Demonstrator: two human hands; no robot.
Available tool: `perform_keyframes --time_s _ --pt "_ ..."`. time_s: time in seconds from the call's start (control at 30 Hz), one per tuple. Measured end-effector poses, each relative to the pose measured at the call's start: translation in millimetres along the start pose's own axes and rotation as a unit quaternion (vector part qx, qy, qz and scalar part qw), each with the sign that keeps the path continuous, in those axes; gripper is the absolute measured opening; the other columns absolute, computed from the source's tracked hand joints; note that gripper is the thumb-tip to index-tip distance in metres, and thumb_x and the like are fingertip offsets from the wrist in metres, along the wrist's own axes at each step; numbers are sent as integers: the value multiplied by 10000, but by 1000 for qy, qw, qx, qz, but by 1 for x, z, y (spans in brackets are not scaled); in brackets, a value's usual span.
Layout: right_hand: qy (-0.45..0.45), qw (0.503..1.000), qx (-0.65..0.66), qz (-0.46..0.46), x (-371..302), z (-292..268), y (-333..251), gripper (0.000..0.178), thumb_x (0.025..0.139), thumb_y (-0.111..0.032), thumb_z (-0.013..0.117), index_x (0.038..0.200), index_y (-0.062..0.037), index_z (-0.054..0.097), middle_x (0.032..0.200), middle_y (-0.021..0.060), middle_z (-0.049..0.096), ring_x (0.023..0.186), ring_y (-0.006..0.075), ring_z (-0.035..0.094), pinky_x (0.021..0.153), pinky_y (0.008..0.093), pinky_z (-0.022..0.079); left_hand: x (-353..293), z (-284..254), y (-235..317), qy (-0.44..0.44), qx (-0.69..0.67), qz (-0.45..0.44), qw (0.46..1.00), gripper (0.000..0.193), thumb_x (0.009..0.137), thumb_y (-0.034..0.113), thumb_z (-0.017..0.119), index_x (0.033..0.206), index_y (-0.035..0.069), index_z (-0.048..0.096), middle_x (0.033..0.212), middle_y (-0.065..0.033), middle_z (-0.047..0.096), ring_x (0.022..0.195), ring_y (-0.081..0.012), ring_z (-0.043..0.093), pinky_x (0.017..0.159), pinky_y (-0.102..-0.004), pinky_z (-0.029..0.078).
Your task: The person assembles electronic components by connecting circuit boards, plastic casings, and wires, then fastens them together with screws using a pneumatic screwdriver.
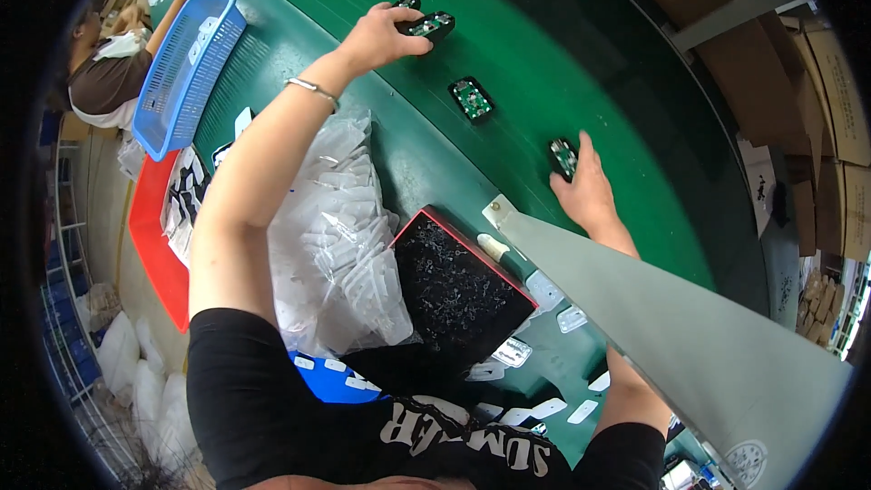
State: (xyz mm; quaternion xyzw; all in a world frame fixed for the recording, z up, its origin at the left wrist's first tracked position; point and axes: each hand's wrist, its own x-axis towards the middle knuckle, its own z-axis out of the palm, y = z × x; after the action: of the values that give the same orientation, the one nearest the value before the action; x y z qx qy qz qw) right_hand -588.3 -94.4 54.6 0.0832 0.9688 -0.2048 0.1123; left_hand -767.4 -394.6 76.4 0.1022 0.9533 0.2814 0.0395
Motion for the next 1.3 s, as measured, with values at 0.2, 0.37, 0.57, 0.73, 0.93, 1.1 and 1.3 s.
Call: perform_keyframes --time_s 0.2,0.37,0.57,0.73,0.93,1.1,1.3 --pt "-11 964 169 -206 46 -4 -91 559 687 -233 680 1146 -5 459 1205 204 430 1127 341 429 935 372 367 -28 -36 4 49 -49 0 998 611 558 364 682 1104 102 599 1147 -172 494 1014 -312 525 905 -359 430" --pt "-49 949 53 -305 58 35 -118 608 597 -321 704 1110 -44 529 1348 303 195 1250 487 175 1025 469 237 -55 -66 -1 42 -76 -30 996 603 560 345 675 1101 90 597 1136 -169 497 993 -295 542 880 -336 442" --pt "-70 953 -2 -296 69 48 -113 593 585 -257 701 1117 -62 526 1331 283 245 1240 447 223 1024 447 262 -88 -85 -14 48 -49 -41 997 597 561 345 671 1090 77 602 1125 -176 504 998 -289 541 864 -333 446" --pt "95 945 121 -287 63 25 -62 585 590 -190 713 1121 -53 508 1256 212 348 1141 383 383 969 394 347 -103 -97 -27 74 -62 45 994 580 602 315 680 1081 2 589 1070 -180 540 955 -256 560 866 -298 416" --pt "83 990 96 -54 -91 -97 88 505 698 -174 693 1148 -41 504 1192 159 470 1131 306 425 954 373 353 -157 -131 8 74 -68 27 995 486 676 197 697 1103 0 574 1159 -116 530 1023 -142 511 853 -259 396" --pt "291 955 -22 60 -324 -109 162 548 631 -112 705 1122 -21 479 1191 168 441 1127 324 420 964 368 342 -229 -137 44 -2 -201 21 979 490 696 74 674 1163 21 537 1317 -157 384 1097 -207 476 926 -286 371" --pt "256 951 -31 173 -456 -70 156 558 625 -134 728 1107 -15 474 1158 172 437 1095 322 429 951 369 349 -324 -154 98 -35 -125 128 983 512 643 -4 611 1149 35 539 1325 -171 374 1142 -227 456 940 -303 370"
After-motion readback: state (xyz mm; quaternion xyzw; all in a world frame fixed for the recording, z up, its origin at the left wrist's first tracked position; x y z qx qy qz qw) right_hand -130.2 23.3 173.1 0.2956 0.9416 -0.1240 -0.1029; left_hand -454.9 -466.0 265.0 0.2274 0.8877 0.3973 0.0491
